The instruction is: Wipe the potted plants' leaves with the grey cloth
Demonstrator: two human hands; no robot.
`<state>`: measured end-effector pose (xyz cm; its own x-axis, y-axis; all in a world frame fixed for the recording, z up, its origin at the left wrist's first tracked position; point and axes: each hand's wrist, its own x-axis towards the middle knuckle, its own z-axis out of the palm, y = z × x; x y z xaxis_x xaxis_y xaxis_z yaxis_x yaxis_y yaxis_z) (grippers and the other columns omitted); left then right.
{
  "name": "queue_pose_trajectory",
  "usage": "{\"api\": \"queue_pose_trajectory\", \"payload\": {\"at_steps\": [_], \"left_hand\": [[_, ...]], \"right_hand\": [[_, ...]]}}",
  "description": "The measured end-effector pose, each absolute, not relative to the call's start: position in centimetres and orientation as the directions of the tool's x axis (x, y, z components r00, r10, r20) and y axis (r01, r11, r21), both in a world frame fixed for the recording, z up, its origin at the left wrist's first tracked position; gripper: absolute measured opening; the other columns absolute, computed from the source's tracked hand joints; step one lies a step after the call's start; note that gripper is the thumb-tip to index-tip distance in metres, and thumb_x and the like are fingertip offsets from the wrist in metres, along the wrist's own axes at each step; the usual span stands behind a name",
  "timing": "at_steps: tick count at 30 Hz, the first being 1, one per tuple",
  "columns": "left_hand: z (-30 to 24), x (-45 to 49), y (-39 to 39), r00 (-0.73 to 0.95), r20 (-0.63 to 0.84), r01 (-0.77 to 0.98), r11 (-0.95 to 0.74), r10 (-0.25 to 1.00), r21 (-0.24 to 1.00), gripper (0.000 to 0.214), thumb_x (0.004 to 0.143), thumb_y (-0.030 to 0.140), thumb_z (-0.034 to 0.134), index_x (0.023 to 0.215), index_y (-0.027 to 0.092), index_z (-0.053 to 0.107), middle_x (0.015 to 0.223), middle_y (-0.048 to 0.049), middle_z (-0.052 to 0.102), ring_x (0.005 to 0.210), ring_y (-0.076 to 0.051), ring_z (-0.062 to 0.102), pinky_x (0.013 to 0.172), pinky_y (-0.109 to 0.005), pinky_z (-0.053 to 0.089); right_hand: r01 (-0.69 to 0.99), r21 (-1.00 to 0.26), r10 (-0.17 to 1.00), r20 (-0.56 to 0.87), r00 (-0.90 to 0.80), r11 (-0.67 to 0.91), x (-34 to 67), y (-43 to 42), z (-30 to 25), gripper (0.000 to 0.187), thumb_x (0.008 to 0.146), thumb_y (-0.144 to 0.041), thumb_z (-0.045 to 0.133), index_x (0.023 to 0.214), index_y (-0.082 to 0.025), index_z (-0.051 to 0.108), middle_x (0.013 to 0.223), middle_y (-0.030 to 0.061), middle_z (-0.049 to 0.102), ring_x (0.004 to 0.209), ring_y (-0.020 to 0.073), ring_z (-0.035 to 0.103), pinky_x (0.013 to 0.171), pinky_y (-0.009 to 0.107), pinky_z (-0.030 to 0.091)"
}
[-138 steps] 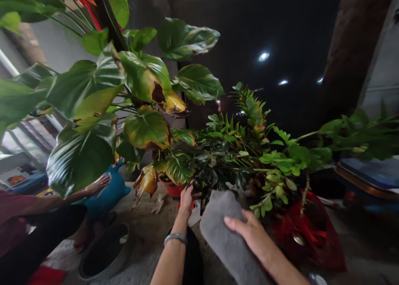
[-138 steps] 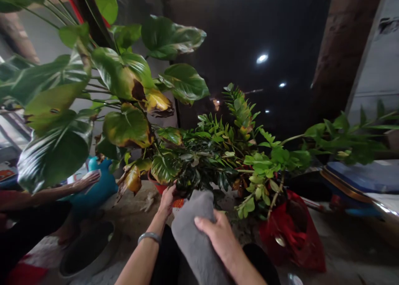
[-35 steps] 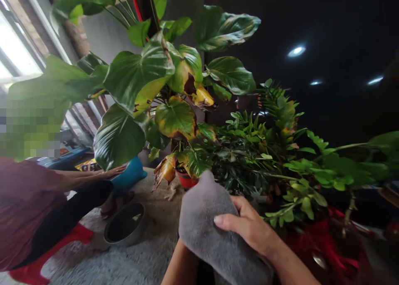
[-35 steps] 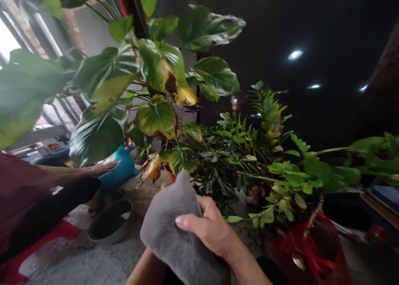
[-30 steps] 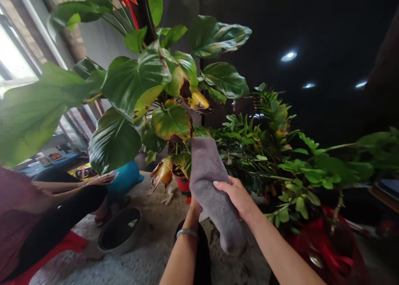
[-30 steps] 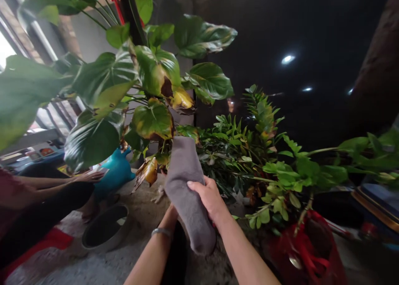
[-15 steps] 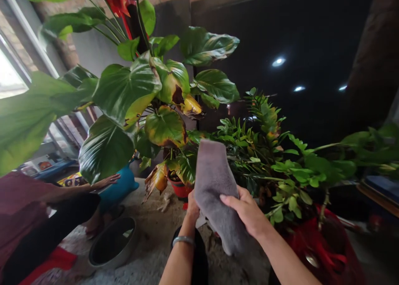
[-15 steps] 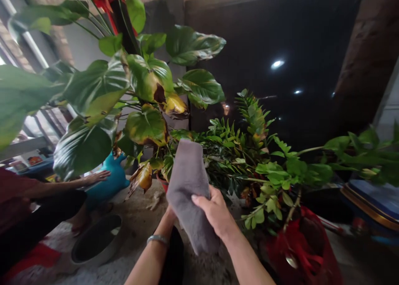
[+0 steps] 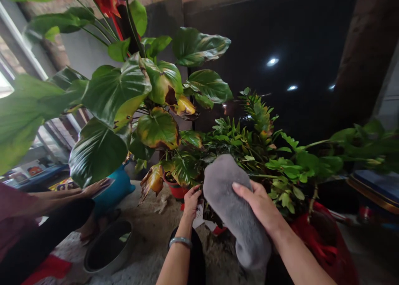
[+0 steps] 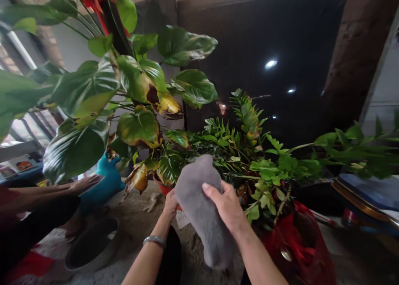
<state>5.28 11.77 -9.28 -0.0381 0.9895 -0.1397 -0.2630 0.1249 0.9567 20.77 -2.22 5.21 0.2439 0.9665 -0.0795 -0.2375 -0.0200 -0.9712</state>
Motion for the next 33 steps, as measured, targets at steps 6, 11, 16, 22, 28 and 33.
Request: {"api": "queue_pose_trajectory", "payload": {"at_steps": [6,11,16,22,28,33], "left_hand": [[-9.3,5.2,11.8,-0.060,-0.150,-0.273,0.128,0.987,0.953,0.041,0.042,0.035,0.075,0.077,0.014,0.070,0.053,0.0034,0.057,0.047,-0.009,0.046,0.044,-0.021,0.036],[-9.5,5.1,12.3,-0.071,-0.168,-0.281,0.142,0.983,0.949,0.035,0.044,0.032,0.074,0.073,0.014,0.069,0.057,0.0012,0.061,0.050,-0.010,0.051,0.045,-0.021,0.038],[-9.1,5.0,11.6,-0.045,-0.182,-0.278,0.163,0.982,0.947,0.030,0.048,0.028,0.073,0.075,0.015,0.071,0.058,0.0014,0.062,0.047,-0.009,0.050,0.043,-0.020,0.038],[-8.4,4.8,11.3,-0.053,-0.192,-0.259,0.172,0.980,0.950,0.027,0.050,0.031,0.074,0.072,0.015,0.071,0.057,0.0008,0.061,0.049,-0.011,0.051,0.044,-0.022,0.039],[-8.6,4.5,11.7,-0.093,-0.262,-0.278,0.227,0.961,0.933,0.018,0.053,0.027,0.074,0.063,0.015,0.066,0.044,0.0048,0.051,0.042,-0.009,0.046,0.042,-0.022,0.036],[-8.2,4.5,11.3,-0.078,-0.264,-0.286,0.232,0.961,0.930,0.017,0.053,0.025,0.073,0.063,0.015,0.064,0.047,0.0045,0.054,0.043,-0.009,0.048,0.042,-0.020,0.036]], "right_hand": [[-0.480,-0.860,0.857,-0.373,0.357,-0.175,21.1,-0.5,0.9,0.024,0.051,-0.033,0.073,0.067,-0.015,0.068,0.052,0.0056,0.068,0.057,0.0257,0.066,0.051,0.032,0.047],[-0.469,-0.857,0.895,-0.365,0.257,-0.214,20.4,-4.3,-0.9,0.021,0.050,-0.029,0.073,0.064,-0.015,0.068,0.046,0.0043,0.065,0.048,0.0224,0.063,0.050,0.031,0.046],[-0.551,-0.835,0.890,-0.261,0.373,-0.014,22.7,-2.6,5.3,0.029,0.054,-0.033,0.073,0.078,-0.018,0.069,0.054,0.0023,0.069,0.050,0.0234,0.063,0.051,0.034,0.050],[-0.682,-0.709,0.794,-0.513,0.326,-0.178,22.0,0.4,2.8,0.029,0.066,-0.038,0.065,0.086,-0.018,0.068,0.055,0.0058,0.070,0.065,0.0284,0.070,0.061,0.038,0.055],[-0.523,-0.784,0.831,-0.507,0.230,-0.334,17.2,-5.4,-1.9,0.035,0.053,-0.040,0.076,0.074,-0.013,0.070,0.064,0.0103,0.073,0.076,0.0317,0.070,0.067,0.037,0.055],[-0.334,-0.939,0.813,-0.130,0.568,0.084,19.6,-3.8,4.5,0.036,0.048,-0.038,0.079,0.075,-0.016,0.071,0.072,0.0065,0.075,0.074,0.0285,0.069,0.066,0.035,0.053]]}}
